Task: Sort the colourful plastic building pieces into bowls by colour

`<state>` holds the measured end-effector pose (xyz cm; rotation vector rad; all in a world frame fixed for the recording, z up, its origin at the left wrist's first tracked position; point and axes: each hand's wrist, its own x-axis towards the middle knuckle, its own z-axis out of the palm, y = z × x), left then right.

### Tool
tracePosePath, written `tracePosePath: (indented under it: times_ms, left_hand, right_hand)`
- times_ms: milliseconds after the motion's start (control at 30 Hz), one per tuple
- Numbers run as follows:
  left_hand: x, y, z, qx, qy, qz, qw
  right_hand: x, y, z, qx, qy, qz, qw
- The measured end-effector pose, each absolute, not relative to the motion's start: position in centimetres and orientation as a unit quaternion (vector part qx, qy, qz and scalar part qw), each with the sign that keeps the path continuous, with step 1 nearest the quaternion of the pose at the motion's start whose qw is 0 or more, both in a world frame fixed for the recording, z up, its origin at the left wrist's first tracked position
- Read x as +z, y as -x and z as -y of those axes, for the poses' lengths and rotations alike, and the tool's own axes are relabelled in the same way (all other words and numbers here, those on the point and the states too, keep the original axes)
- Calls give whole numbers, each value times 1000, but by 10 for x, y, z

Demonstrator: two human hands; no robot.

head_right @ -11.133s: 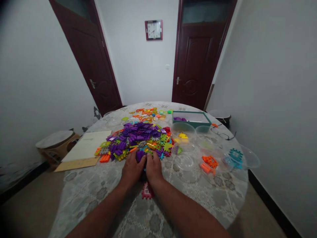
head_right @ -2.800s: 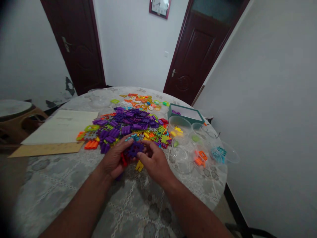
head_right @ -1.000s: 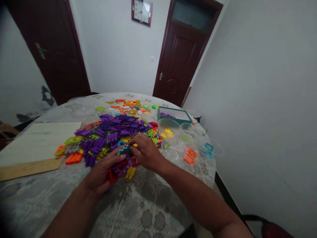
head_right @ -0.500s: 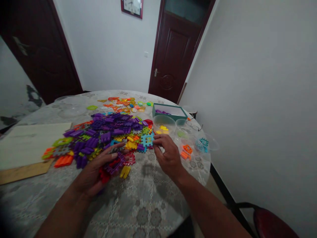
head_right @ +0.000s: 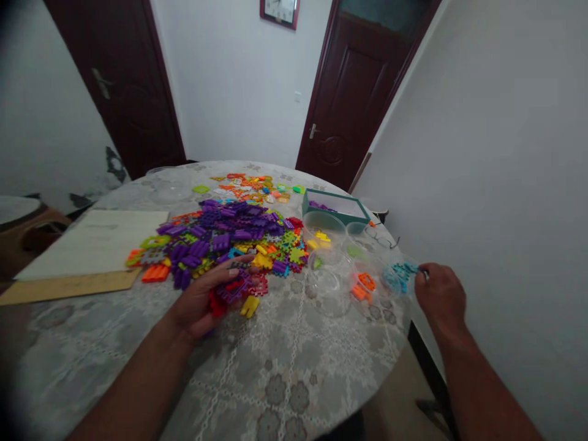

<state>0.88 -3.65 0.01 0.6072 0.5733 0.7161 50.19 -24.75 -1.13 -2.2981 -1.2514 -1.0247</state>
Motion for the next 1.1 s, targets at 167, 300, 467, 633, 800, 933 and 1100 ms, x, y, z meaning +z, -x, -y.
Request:
tracePosePath:
  times_ms: [167, 300, 467, 633, 800, 933, 1100]
  left_hand:
    - [-6, -8, 34, 336, -288, -250, 861]
    - [-9, -7, 33, 328, -293, -247, 863]
    - [-6, -8, 35, 326, -295, -265, 858]
    - [-9, -10, 34, 332, -313, -267, 849]
    - [-13, -11, 32, 334, -325, -271, 842]
    - [-11, -11, 33, 336, -327, -290, 834]
    - [-8, -11, 33, 332, -322, -288, 838]
  right_hand:
    - [-15, -493, 236, -348, 820, 422, 170]
    - [3, -413, 209, -290, 771, 506, 256]
    - [14, -282, 175, -97, 640, 667, 370]
    - [7, -194, 141, -12, 508, 772, 382]
    - [-1, -174, 117, -24, 500, 783, 368]
    - [3, -181, 119, 14, 492, 755, 432]
    - [9, -208, 132, 170, 585, 575, 546]
